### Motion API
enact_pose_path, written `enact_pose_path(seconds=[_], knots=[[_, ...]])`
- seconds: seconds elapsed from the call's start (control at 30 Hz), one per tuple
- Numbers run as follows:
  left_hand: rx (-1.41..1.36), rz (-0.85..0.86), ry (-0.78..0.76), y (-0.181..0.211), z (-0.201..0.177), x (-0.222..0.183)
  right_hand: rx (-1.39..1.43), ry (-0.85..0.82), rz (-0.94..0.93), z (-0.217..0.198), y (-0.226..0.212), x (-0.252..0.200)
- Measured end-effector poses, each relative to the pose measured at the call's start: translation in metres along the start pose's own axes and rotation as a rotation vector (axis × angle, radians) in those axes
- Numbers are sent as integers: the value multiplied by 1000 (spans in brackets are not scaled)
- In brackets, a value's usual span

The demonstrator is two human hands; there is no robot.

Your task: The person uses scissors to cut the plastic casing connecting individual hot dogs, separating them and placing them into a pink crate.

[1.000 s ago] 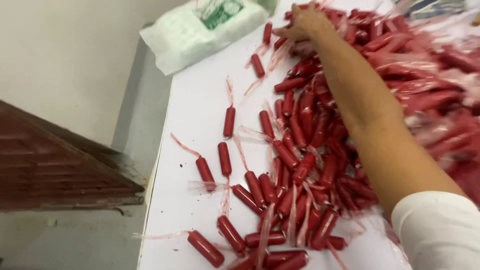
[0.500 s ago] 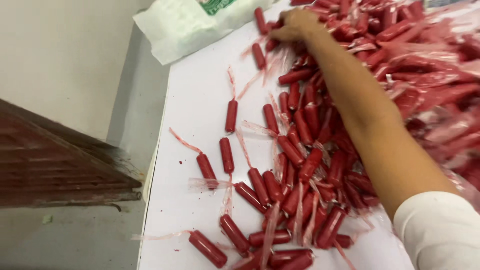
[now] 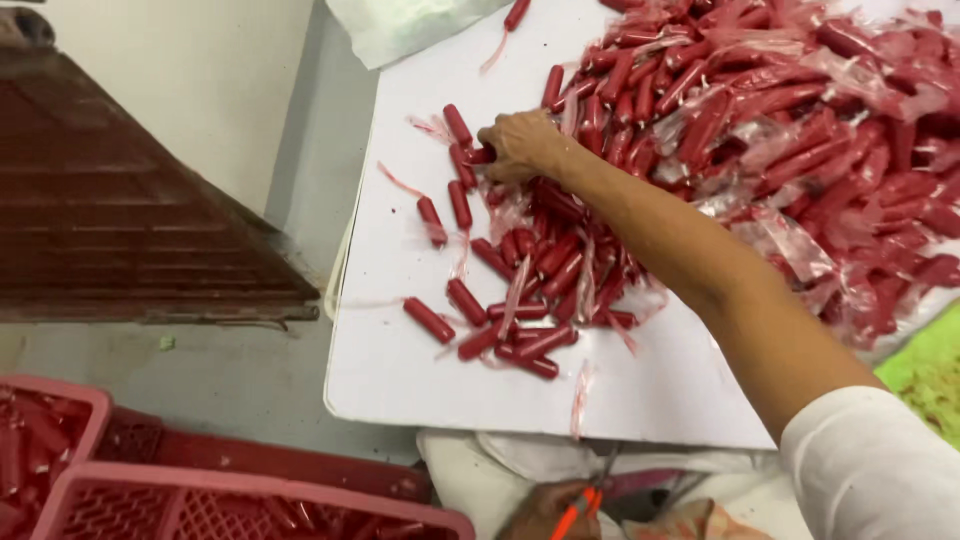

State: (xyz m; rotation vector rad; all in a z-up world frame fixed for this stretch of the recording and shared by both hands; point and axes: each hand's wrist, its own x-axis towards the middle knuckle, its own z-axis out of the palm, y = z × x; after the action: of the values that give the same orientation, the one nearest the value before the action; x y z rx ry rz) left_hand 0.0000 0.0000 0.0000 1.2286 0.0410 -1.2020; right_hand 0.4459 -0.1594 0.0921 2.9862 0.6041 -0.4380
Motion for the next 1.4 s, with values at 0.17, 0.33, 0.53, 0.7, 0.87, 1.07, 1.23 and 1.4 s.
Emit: enact_pose_path(seconds=[0.17, 0.33, 0.53, 0.7, 0.87, 1.07, 1.23, 1.4], knots=[[-188, 121, -98, -54, -6, 21, -49, 37, -84, 22, -16, -51], [-129, 128, -92, -38, 8, 5, 19, 110, -169, 32, -27, -97], [-114, 166, -47, -22, 27, -18, 402, 452, -159, -31, -38, -164], [-84, 183, -23, -25, 31, -19, 1151, 568, -184, -69, -19, -244], [-45, 191, -6, -22, 37, -21, 1075, 385, 54, -57, -13, -244], [-55, 209, 7, -18, 38, -25, 1399, 103, 104, -41, -7, -238], [-49, 195, 17, -16, 39, -27, 1746, 218, 121, -38, 2, -252], [-56, 191, 23, -17, 41, -25, 1135, 368, 79, -33, 8, -279]])
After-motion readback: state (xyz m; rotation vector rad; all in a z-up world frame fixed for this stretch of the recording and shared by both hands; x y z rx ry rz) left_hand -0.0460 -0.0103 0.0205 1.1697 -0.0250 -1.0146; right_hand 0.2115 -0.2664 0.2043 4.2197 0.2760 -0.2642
